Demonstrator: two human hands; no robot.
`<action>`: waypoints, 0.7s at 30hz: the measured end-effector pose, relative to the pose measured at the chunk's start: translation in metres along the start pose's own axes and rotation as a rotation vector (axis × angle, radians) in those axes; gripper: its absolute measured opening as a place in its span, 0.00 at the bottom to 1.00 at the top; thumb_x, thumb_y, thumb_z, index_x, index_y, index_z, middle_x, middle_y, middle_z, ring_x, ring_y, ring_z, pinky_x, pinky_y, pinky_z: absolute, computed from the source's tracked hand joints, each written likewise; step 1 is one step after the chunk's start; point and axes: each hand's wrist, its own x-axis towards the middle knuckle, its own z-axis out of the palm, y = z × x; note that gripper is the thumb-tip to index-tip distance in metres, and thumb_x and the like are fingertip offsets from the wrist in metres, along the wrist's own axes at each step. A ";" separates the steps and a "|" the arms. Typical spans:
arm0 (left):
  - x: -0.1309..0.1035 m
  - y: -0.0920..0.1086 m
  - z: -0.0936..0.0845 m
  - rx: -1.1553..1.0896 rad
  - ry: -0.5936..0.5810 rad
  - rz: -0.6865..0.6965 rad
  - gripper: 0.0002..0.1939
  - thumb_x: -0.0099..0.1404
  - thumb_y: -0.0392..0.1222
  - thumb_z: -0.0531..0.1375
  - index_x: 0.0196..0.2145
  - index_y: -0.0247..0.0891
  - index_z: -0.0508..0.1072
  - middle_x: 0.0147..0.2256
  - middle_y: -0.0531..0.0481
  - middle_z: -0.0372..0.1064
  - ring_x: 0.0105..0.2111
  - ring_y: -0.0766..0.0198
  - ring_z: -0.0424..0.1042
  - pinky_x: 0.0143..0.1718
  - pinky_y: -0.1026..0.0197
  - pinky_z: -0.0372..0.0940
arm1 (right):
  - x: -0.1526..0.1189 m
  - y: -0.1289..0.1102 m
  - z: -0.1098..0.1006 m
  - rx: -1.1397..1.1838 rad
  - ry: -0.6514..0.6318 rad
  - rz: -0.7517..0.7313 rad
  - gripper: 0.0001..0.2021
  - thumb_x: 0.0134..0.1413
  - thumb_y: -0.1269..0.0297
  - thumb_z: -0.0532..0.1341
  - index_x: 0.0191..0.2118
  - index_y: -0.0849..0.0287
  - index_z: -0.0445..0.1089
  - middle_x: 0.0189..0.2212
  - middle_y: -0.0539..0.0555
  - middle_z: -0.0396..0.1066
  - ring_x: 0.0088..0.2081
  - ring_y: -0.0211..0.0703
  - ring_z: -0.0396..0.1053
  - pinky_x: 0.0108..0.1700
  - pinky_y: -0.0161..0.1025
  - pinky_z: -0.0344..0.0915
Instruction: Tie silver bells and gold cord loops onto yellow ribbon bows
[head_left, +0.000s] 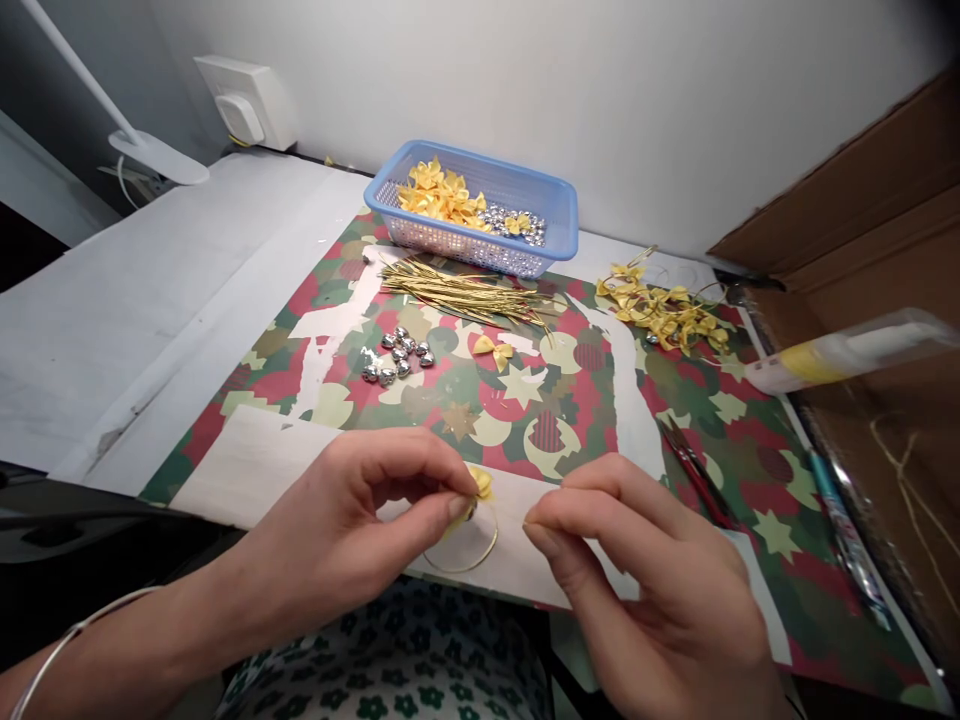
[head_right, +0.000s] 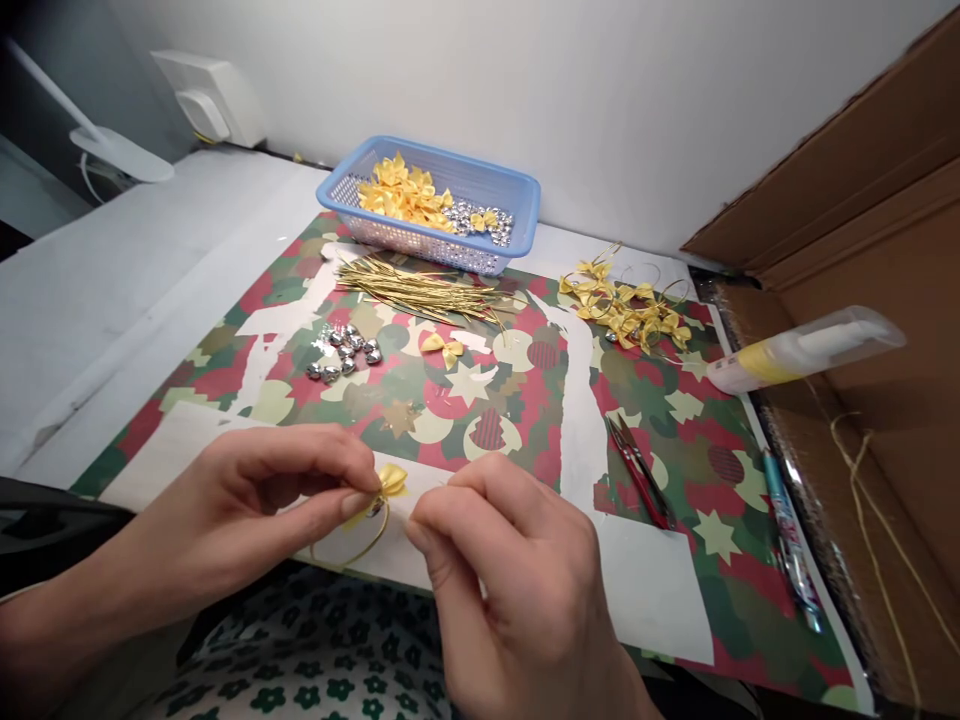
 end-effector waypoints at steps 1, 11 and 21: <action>0.000 0.001 0.000 0.015 -0.015 0.004 0.07 0.70 0.34 0.61 0.37 0.39 0.80 0.35 0.50 0.78 0.34 0.64 0.75 0.34 0.65 0.68 | 0.001 0.000 -0.001 0.006 0.005 0.004 0.09 0.63 0.78 0.59 0.35 0.58 0.72 0.29 0.50 0.66 0.28 0.35 0.66 0.27 0.33 0.64; 0.002 -0.015 0.001 -0.087 -0.015 -0.021 0.03 0.73 0.35 0.59 0.41 0.40 0.72 0.34 0.53 0.68 0.34 0.64 0.69 0.35 0.64 0.66 | 0.009 0.018 -0.004 0.032 0.066 0.154 0.13 0.70 0.71 0.57 0.51 0.51 0.76 0.39 0.52 0.76 0.40 0.41 0.74 0.42 0.36 0.73; 0.017 -0.023 0.003 0.217 0.003 0.133 0.13 0.66 0.27 0.56 0.34 0.36 0.80 0.36 0.46 0.75 0.34 0.60 0.73 0.33 0.63 0.66 | 0.042 -0.017 -0.027 0.230 0.298 0.140 0.20 0.74 0.71 0.48 0.58 0.43 0.70 0.32 0.49 0.72 0.17 0.32 0.55 0.17 0.32 0.57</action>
